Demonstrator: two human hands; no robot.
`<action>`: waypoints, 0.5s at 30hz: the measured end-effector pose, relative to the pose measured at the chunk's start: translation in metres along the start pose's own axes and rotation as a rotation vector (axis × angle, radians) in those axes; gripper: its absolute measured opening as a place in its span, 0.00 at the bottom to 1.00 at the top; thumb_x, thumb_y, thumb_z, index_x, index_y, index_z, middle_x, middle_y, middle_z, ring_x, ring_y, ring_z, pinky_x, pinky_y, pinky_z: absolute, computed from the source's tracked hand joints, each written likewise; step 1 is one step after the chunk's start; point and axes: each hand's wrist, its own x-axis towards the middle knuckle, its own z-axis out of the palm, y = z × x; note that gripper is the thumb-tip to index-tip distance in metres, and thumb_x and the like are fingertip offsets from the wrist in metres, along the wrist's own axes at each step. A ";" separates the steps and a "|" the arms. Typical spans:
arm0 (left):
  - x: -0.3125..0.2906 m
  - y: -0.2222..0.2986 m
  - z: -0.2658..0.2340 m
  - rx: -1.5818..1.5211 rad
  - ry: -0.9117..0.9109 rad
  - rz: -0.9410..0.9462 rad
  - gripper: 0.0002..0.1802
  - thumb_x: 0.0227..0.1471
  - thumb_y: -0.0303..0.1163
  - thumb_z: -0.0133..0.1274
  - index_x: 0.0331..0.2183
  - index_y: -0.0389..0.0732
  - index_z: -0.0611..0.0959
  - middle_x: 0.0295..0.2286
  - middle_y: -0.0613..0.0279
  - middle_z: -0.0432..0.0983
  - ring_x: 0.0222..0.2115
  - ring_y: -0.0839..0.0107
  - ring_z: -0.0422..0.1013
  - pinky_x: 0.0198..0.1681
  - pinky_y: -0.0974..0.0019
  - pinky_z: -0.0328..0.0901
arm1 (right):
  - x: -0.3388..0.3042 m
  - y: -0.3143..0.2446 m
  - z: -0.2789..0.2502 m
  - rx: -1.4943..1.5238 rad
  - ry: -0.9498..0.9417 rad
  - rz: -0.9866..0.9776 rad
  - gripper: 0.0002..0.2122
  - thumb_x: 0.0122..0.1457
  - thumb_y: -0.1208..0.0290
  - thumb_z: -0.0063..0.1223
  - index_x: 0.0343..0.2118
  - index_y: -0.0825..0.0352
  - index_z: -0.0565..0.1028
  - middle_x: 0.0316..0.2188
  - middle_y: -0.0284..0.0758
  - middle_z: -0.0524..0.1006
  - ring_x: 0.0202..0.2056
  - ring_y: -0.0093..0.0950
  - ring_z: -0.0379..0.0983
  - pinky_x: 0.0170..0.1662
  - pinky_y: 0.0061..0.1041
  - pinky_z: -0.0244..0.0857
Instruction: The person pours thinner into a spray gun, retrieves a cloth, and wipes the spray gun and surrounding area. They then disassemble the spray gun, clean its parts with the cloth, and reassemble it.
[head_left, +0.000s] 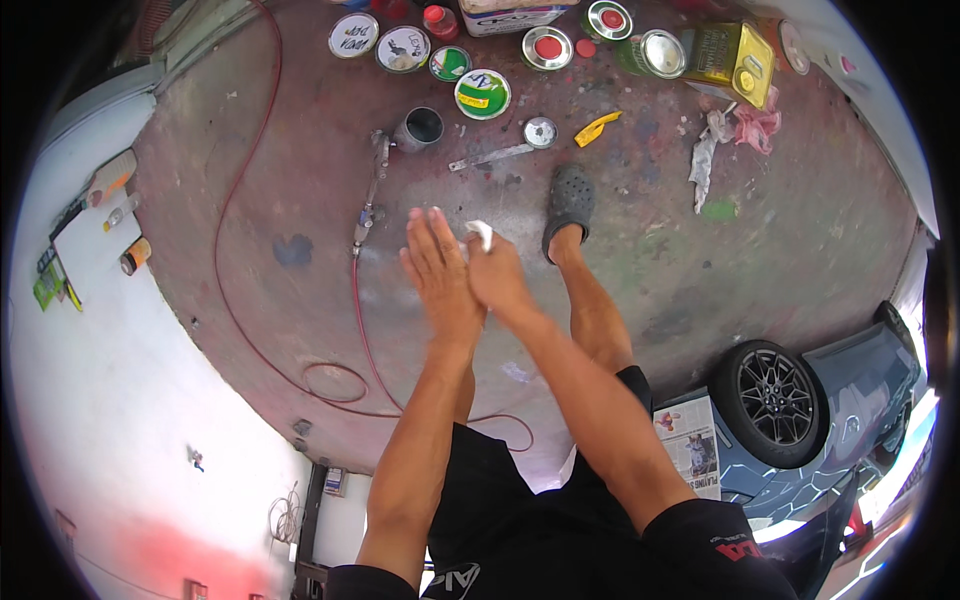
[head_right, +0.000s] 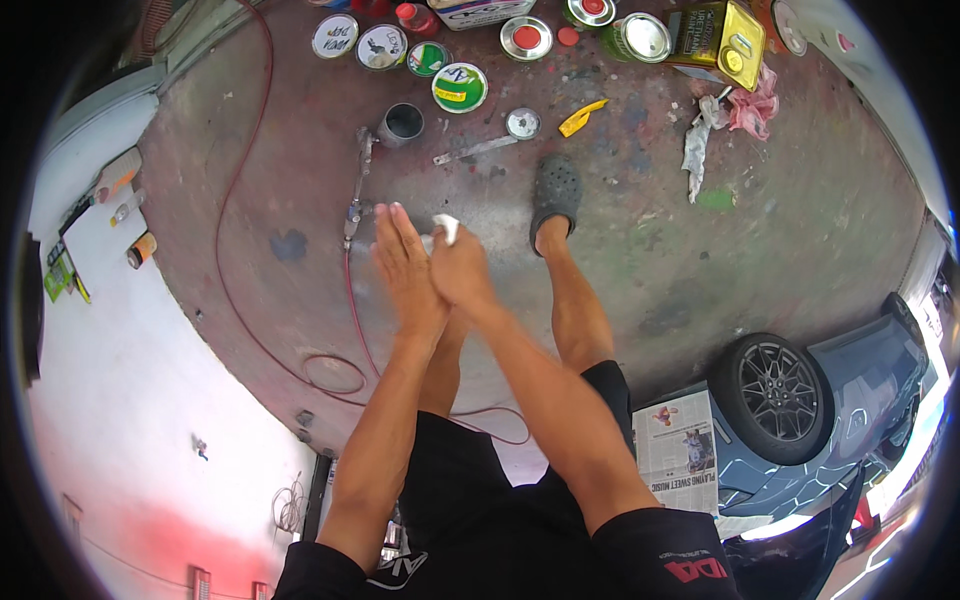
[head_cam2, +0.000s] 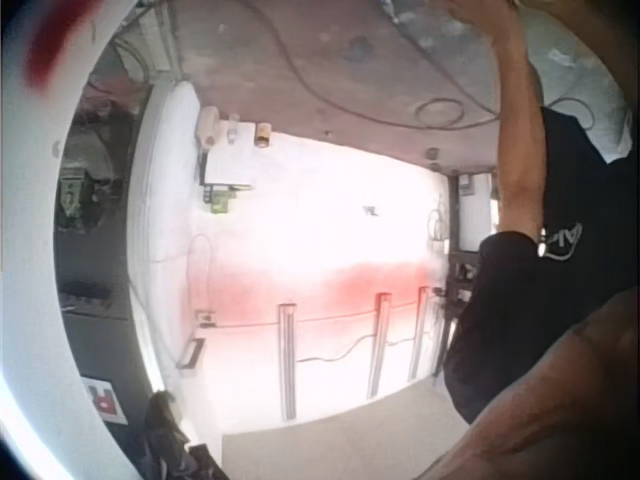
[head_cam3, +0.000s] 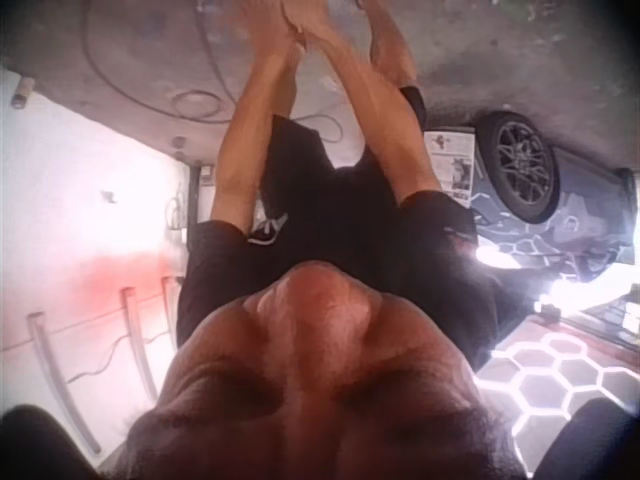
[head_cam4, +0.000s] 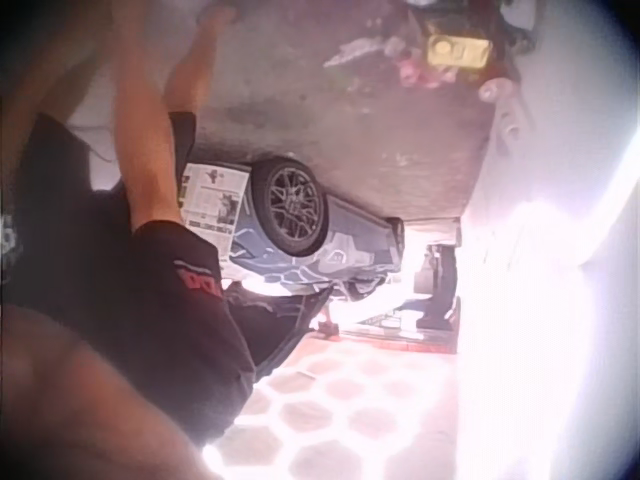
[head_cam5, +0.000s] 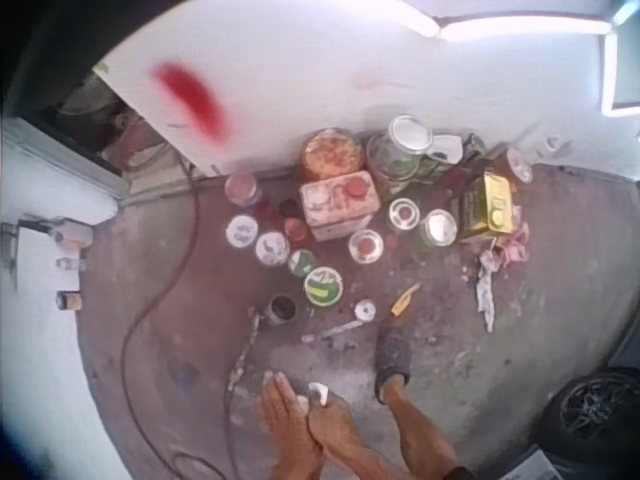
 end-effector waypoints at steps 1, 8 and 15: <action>0.000 0.001 0.002 0.017 -0.031 0.048 0.51 0.67 0.33 0.56 0.77 0.35 0.45 0.77 0.39 0.40 0.79 0.45 0.39 0.78 0.37 0.34 | 0.003 0.001 0.000 0.130 -0.037 0.196 0.20 0.77 0.58 0.46 0.45 0.70 0.84 0.30 0.37 0.82 0.34 0.28 0.79 0.41 0.33 0.72; -0.015 -0.011 0.007 0.094 -0.587 0.119 0.46 0.64 0.27 0.54 0.77 0.37 0.55 0.77 0.41 0.42 0.79 0.47 0.39 0.78 0.35 0.39 | 0.018 0.003 -0.003 0.715 -0.048 0.202 0.18 0.77 0.57 0.48 0.50 0.68 0.81 0.40 0.37 0.83 0.39 0.26 0.79 0.44 0.30 0.75; -0.042 -0.015 0.009 -1.074 -0.463 -0.432 0.31 0.69 0.33 0.51 0.69 0.36 0.71 0.73 0.51 0.61 0.76 0.61 0.52 0.73 0.53 0.53 | 0.028 -0.010 -0.013 0.254 -0.013 0.225 0.17 0.75 0.58 0.52 0.49 0.69 0.82 0.34 0.36 0.84 0.34 0.24 0.79 0.38 0.29 0.74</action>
